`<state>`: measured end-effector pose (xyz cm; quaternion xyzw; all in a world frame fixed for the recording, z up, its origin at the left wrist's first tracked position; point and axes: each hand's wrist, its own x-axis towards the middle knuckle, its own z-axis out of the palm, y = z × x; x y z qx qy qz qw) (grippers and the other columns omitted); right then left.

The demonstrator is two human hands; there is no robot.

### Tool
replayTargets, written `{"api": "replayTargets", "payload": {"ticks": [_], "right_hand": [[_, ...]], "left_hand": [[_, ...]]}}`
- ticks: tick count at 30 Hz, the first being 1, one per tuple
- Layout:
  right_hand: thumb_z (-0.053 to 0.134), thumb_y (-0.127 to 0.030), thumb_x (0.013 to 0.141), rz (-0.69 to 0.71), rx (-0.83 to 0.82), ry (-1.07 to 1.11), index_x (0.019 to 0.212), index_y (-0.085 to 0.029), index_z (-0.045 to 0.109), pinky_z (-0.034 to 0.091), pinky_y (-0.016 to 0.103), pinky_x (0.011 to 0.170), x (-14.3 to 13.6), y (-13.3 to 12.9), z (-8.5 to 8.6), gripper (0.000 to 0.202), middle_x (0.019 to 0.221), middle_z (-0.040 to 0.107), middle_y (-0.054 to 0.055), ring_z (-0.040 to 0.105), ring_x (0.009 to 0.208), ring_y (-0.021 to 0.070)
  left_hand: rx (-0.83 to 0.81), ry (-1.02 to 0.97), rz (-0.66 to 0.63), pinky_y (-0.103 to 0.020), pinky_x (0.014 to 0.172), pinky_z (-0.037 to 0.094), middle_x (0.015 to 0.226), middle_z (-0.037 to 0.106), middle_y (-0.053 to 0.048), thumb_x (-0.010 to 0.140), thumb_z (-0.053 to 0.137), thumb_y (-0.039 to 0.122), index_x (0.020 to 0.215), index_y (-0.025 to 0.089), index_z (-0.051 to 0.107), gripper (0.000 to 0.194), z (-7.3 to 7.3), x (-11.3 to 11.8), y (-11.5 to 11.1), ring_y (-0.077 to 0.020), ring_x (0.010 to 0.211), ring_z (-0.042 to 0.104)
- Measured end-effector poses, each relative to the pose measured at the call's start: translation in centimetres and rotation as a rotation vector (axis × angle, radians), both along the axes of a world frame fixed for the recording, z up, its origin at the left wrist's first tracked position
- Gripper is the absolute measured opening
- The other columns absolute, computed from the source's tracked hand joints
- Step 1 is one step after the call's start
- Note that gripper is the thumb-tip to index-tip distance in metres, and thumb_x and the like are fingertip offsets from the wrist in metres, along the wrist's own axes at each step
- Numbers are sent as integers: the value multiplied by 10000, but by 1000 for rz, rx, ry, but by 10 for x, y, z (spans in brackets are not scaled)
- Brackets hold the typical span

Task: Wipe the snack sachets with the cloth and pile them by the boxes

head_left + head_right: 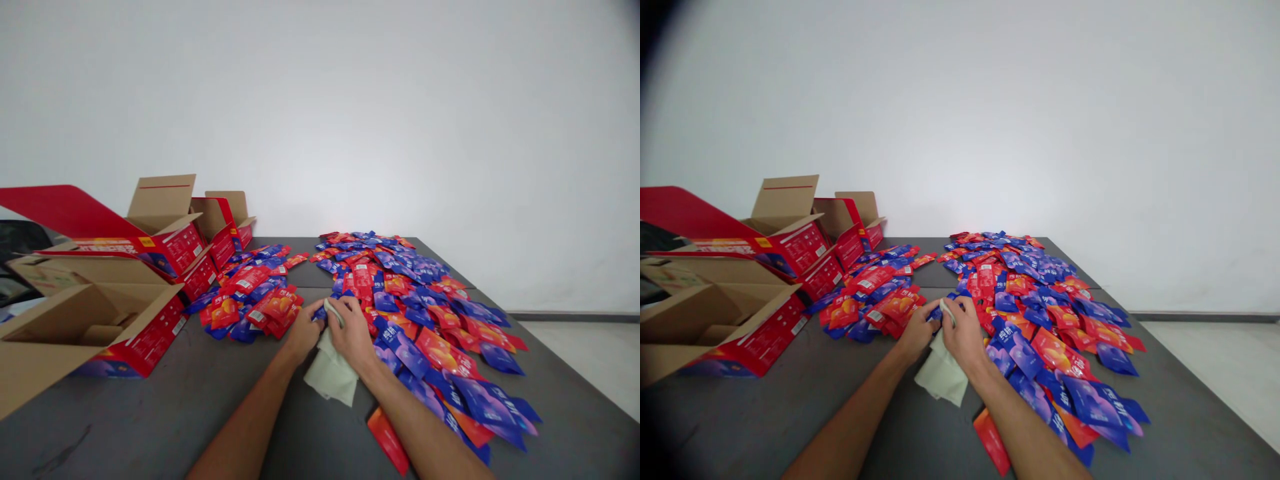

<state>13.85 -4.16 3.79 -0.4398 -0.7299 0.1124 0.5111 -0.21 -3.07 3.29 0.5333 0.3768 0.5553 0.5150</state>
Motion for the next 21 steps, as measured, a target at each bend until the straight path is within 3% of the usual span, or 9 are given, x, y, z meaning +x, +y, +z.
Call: {"api": "replayTargets", "payload": {"ticks": [4, 11, 17, 21], "right_hand": [[494, -251, 943, -135, 21, 65, 1200, -211, 665, 502, 387, 907, 8, 7, 2, 311, 1055, 556, 103, 573, 991, 232], [492, -257, 939, -189, 10, 48, 1202, -194, 667, 496, 407, 930, 10, 10, -1, 322, 1070, 561, 121, 569, 1012, 248], [491, -217, 916, -125, -2, 15, 1166, -199, 683, 515, 411, 896, 9, 12, -8, 315, 1024, 582, 120, 579, 970, 250], [517, -169, 885, -26, -41, -58, 1129, -206, 696, 527, 387, 872, 1, 7, -15, 305, 996, 587, 105, 586, 937, 236]], "left_hand": [[-26, -7, 44, -431, 1066, 389, 1057, 744, -50, 601, 619, -10, 996, 229, 769, 486, -6, 1, 2, -286, 1096, 617], [-46, 32, 54, -438, 1036, 404, 1000, 755, -41, 598, 625, 24, 967, 215, 781, 443, -5, 0, 4, -298, 1049, 621], [-51, 75, 102, -392, 893, 487, 1037, 745, -86, 765, 595, 214, 995, 206, 780, 295, 6, -2, 3, -291, 980, 640], [70, 159, 239, -403, 1072, 373, 1110, 718, -94, 756, 574, 159, 1026, 229, 764, 337, 2, -9, 8, -289, 1126, 592]]}}
